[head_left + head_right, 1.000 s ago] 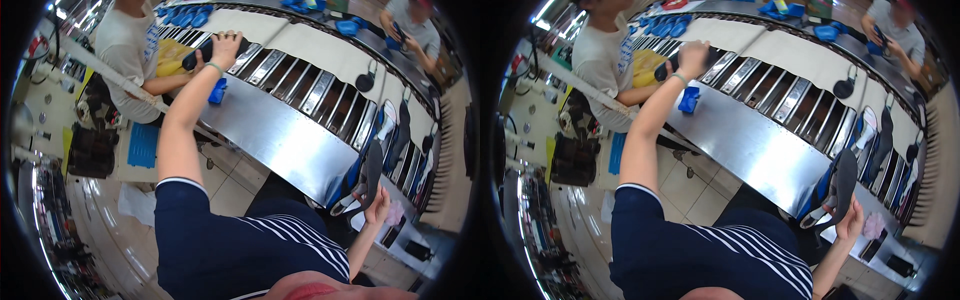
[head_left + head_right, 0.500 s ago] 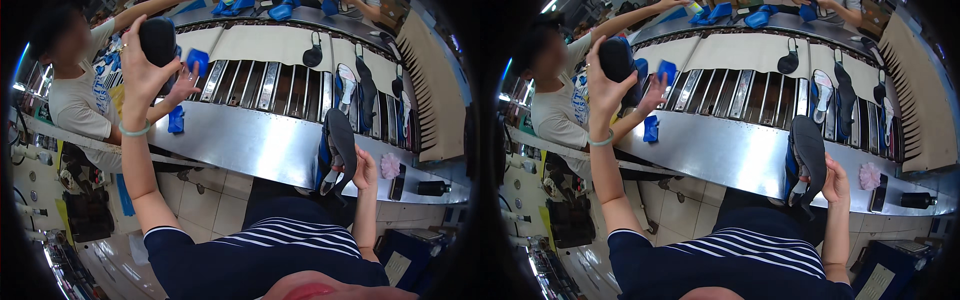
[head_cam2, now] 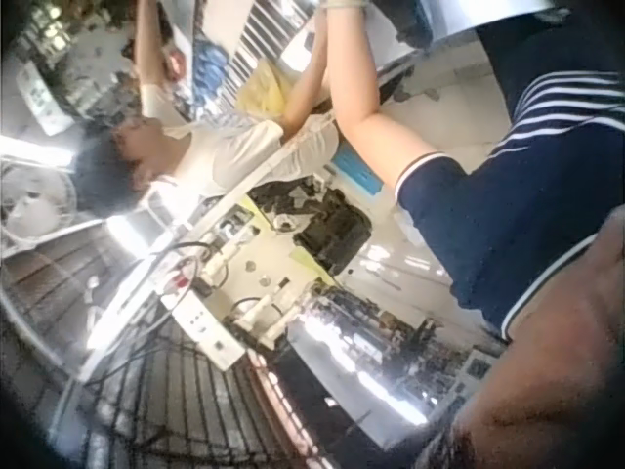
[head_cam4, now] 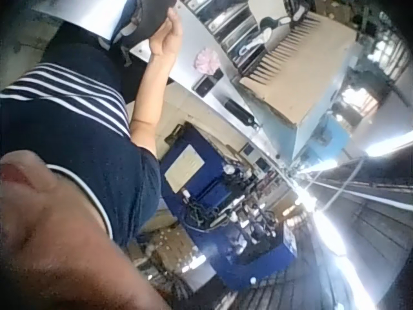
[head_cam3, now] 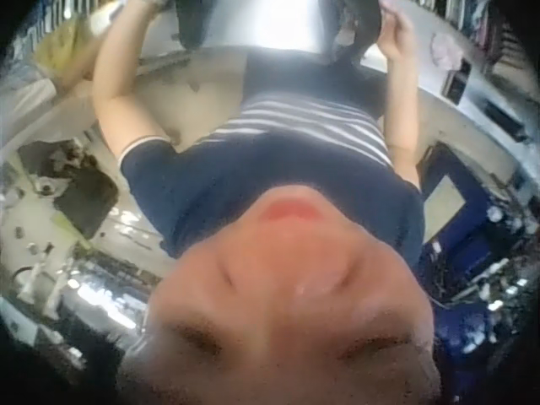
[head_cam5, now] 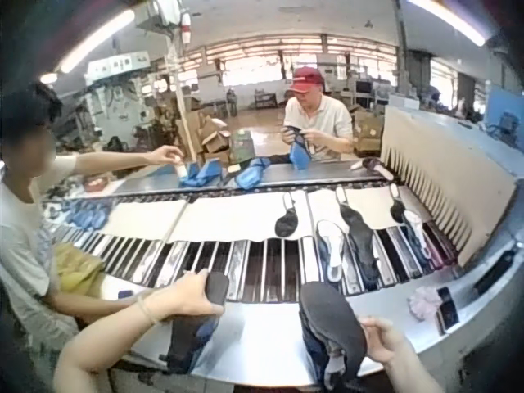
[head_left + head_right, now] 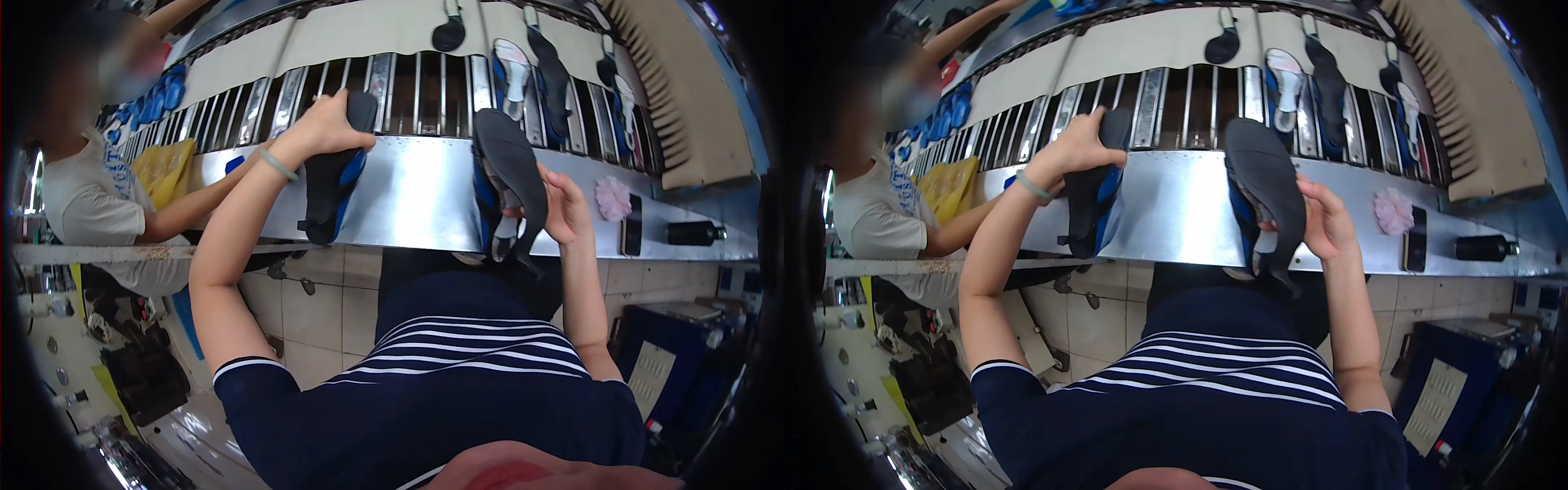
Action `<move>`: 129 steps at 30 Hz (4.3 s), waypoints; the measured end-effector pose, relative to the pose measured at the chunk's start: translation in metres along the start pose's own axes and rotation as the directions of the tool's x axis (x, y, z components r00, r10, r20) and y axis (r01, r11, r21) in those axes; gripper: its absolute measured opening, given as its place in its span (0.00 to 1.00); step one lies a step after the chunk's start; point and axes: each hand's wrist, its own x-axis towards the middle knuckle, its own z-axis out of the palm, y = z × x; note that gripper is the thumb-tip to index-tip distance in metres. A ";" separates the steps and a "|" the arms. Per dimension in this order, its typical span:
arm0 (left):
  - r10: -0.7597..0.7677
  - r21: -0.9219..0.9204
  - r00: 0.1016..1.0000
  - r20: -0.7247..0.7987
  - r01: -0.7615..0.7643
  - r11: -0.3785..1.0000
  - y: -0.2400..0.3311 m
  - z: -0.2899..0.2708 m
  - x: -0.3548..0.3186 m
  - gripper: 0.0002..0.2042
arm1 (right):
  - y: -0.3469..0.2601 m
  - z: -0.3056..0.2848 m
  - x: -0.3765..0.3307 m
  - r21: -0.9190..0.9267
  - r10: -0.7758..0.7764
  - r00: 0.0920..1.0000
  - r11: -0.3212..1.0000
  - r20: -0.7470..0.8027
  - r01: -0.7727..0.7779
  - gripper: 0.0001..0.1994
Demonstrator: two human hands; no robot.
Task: Inspecting and cleaning the soles and heels of blue high-heeled shoes on a factory conveyor line.
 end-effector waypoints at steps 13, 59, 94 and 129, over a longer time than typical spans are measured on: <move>-0.175 0.577 0.984 0.032 0.125 0.807 0.013 0.129 0.080 0.44 | -0.006 -0.006 -0.002 0.038 -0.005 1.000 0.999 0.019 0.004 0.27; 0.357 -0.925 0.894 -0.271 -0.139 -0.354 0.166 0.148 -0.001 0.24 | 0.003 -0.020 -0.025 -0.229 -0.170 0.969 0.965 -0.180 0.127 0.37; 0.155 -0.922 0.927 -0.341 -0.298 -0.247 0.126 0.155 0.025 0.20 | 0.013 -0.017 0.036 -0.223 -0.061 0.994 0.974 -0.086 0.041 0.31; 0.121 -0.897 0.941 -0.318 -0.257 -0.359 0.106 0.167 0.040 0.30 | 0.005 -0.007 0.059 -0.522 -0.072 0.974 0.851 -0.213 -0.051 0.40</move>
